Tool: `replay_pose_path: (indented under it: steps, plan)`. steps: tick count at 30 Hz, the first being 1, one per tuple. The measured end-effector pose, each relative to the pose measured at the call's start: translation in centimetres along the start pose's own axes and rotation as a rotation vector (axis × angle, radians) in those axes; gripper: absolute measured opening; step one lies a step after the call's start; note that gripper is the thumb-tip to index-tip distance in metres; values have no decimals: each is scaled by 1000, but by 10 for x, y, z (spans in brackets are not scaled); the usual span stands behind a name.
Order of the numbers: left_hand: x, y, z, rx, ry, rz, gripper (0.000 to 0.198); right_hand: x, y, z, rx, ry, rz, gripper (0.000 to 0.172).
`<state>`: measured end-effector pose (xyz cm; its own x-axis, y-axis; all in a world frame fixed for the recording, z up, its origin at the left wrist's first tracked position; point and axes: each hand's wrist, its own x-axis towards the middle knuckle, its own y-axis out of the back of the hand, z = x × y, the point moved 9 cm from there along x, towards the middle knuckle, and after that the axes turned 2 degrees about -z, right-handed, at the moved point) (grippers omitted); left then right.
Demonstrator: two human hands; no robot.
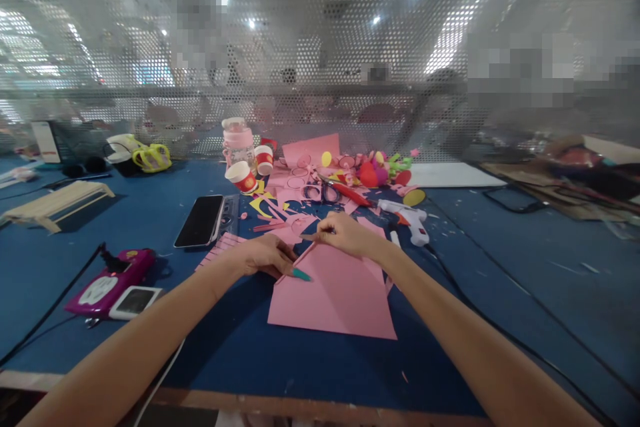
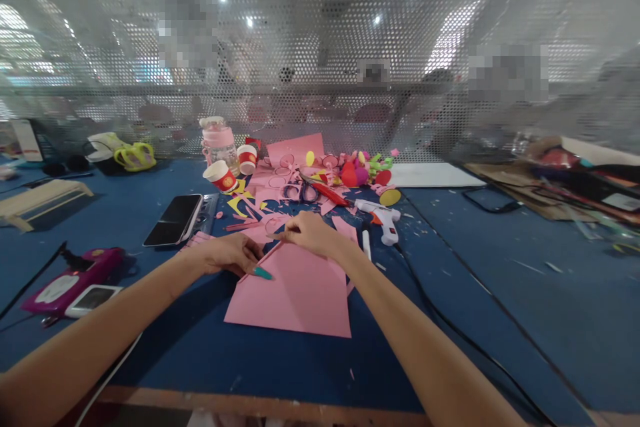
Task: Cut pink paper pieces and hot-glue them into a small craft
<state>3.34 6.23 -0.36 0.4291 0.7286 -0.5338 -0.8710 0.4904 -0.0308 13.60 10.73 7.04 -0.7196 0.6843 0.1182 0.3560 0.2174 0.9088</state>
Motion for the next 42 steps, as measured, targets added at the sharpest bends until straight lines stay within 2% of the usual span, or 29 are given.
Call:
replay_pose_path:
  steps: [10,17,24,29,35,38,40,42]
  plan:
    - [-2,-1,2,-11,-6,22,32,-2,1,-5,21,44,2,32]
    - [-1,-1,1,4,-13,14,35,-3,7,-14,-9,36,42,32]
    - [-4,3,14,65,-120,70,42,-3,10,-9,-129,13,67,25]
    - [-5,8,25,101,-240,104,35,-6,21,-5,-170,-56,106,31]
    - [-2,15,28,104,-300,126,27,-7,23,1,-160,-88,161,39]
    - [-2,19,29,97,-319,151,28,-8,30,5,-169,-118,250,34]
    - [-1,23,29,72,-330,191,32,-13,47,10,-204,-186,396,32]
    - [0,28,27,32,-333,235,37,-28,69,19,-275,-335,582,36]
